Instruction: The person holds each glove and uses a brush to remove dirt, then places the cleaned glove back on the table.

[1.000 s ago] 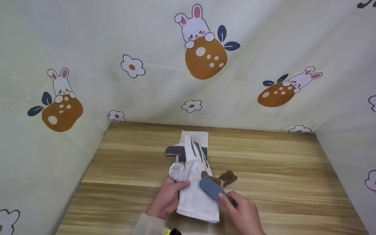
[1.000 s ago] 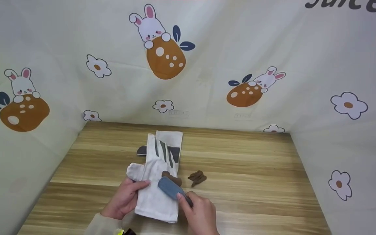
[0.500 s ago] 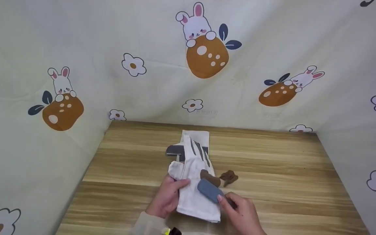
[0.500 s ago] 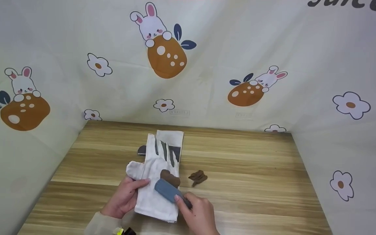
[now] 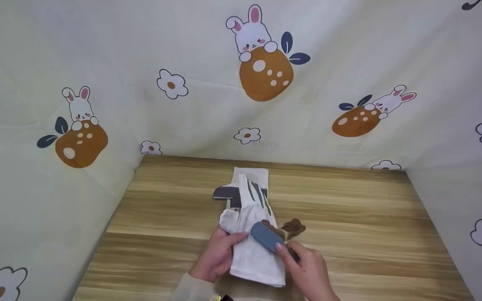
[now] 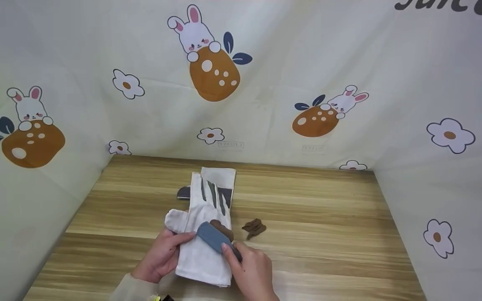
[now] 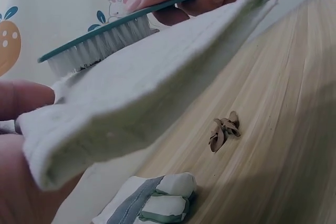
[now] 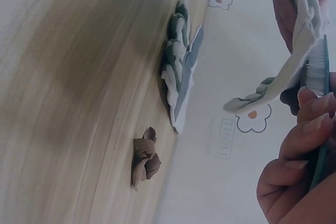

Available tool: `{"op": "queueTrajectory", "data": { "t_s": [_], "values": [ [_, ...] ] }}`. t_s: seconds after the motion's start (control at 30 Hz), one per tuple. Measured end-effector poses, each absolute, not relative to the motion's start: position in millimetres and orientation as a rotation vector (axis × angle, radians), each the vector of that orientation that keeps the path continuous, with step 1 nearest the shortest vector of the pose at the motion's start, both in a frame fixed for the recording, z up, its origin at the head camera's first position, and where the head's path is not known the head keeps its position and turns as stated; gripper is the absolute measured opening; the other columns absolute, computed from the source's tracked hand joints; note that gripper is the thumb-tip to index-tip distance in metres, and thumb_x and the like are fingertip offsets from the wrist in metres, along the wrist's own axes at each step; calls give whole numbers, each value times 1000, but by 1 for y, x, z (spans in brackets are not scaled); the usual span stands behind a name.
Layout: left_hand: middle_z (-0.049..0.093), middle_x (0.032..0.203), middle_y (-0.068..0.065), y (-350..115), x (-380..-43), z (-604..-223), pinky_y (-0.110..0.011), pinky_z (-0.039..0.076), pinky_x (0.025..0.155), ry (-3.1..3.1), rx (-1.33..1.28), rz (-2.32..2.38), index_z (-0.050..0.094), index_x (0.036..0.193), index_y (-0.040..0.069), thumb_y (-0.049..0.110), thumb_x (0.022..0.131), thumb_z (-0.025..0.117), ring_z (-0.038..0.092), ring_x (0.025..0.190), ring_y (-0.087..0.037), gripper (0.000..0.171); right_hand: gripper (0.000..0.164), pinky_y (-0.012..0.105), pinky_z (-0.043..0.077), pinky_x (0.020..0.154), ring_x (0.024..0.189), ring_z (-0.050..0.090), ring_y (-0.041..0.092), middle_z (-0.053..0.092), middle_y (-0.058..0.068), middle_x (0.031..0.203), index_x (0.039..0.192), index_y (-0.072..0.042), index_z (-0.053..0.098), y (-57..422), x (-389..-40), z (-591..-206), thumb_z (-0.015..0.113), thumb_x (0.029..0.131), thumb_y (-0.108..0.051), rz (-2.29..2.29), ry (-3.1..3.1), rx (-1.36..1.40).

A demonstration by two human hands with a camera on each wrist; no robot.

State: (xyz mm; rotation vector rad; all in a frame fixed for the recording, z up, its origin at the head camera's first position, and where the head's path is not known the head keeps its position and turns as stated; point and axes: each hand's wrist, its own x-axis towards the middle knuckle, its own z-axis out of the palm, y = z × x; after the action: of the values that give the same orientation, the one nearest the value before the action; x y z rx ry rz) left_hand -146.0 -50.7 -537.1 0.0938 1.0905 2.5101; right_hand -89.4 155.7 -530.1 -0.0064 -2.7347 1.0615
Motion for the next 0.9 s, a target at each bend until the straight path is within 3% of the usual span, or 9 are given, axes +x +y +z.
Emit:
{"op": "queueTrajectory", "data": {
  "t_s": [0.2,0.57,0.9],
  "values": [
    [50,119,-21,-52,-146,-536,-48,41,94,1075,78,2517,31,128,-3,-7,83,53,52,108,-35,50,28,21,34,45,49,43,5,44,-18,52,69,-33,57,162,-88,-533,52,83,-56,1058,-2715,-44],
    [48,123,-21,-52,-146,-534,-47,39,96,1074,87,2526,28,134,-2,-8,82,53,50,110,-35,57,37,22,36,45,50,44,7,48,-11,55,72,-26,60,167,-87,-534,49,82,-61,1218,-2781,-126],
    [48,121,-18,-52,-146,-533,-46,41,94,1101,86,2514,30,132,2,-7,82,53,51,108,-33,55,39,22,35,46,52,45,8,49,-8,57,75,-25,61,174,-88,-535,48,81,-62,1256,-2815,-167]
  ]
}}
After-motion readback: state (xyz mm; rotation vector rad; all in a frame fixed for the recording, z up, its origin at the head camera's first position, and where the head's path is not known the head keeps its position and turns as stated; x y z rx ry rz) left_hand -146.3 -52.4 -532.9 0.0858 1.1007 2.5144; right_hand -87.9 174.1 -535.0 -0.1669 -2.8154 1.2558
